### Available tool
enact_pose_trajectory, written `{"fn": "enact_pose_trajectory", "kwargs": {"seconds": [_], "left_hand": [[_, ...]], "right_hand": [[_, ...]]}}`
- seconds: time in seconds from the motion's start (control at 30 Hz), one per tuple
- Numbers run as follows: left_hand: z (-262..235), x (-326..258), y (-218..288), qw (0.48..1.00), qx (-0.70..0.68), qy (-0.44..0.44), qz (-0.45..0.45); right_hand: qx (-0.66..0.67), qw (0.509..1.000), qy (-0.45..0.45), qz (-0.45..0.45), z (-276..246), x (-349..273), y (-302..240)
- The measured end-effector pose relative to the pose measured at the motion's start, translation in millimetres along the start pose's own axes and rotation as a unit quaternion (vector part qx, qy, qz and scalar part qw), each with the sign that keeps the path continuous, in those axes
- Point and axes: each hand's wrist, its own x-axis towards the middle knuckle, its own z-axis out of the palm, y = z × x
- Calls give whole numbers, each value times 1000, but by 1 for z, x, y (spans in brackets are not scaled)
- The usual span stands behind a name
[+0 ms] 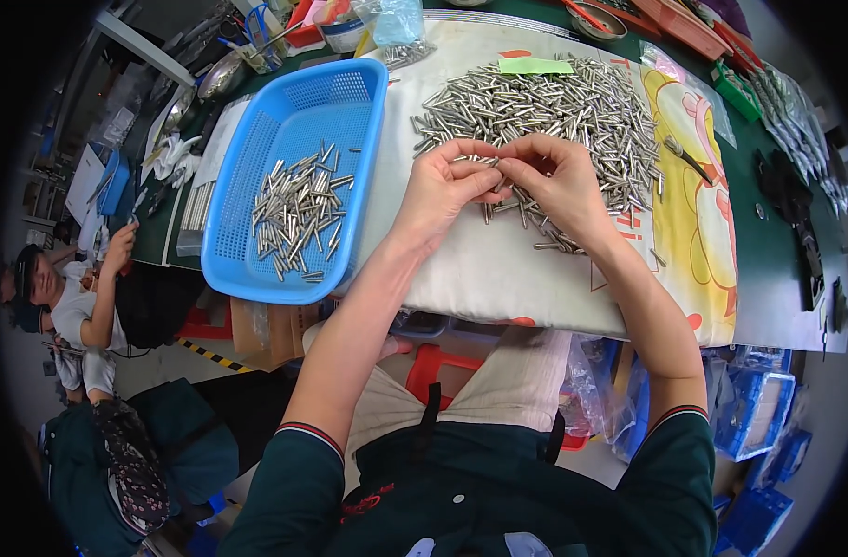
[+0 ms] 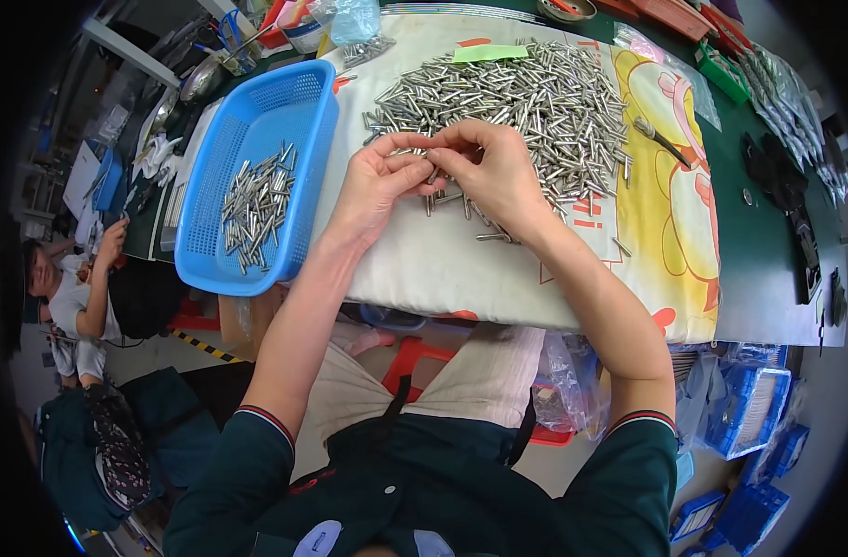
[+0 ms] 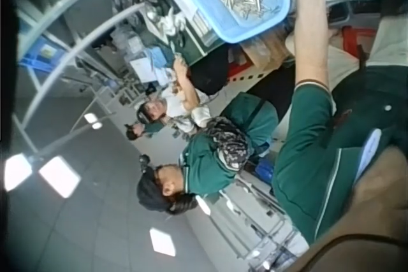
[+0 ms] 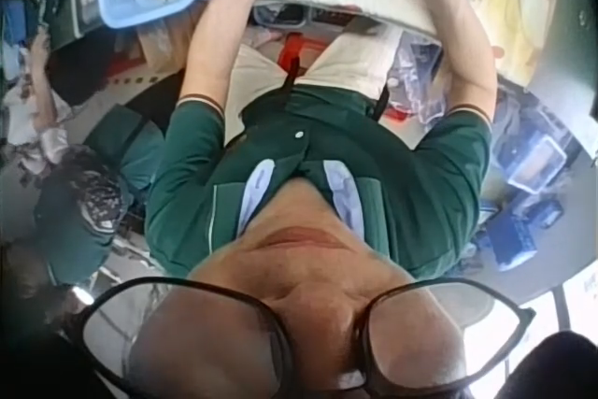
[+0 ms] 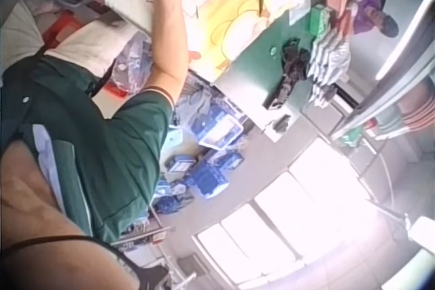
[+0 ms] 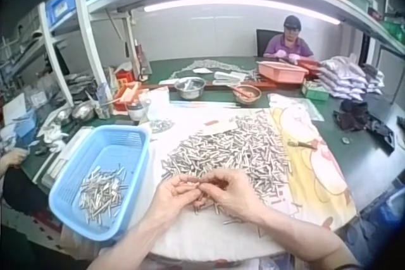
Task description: Sorting and inspecting small metal pins at a manufacturing workbench.
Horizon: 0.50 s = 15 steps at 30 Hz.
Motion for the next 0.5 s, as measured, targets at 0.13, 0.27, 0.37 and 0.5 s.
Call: {"fn": "enact_pose_trajectory", "kwargs": {"seconds": [0.13, 0.27, 0.37, 0.5], "left_hand": [[2, -1, 1, 999, 50, -19, -9], [2, -3, 2, 998, 54, -26, -23], [2, -4, 2, 999, 43, -21, -10], [1, -5, 5, 993, 53, -97, -40]], "right_hand": [[-28, 1000, 0, -15, 0, 0, 3], [-19, 999, -48, 3, -4, -1, -5], [-118, 991, -62, 1, -5, 0, -11], [-356, 924, -85, -109, -9, 2, -6]]}}
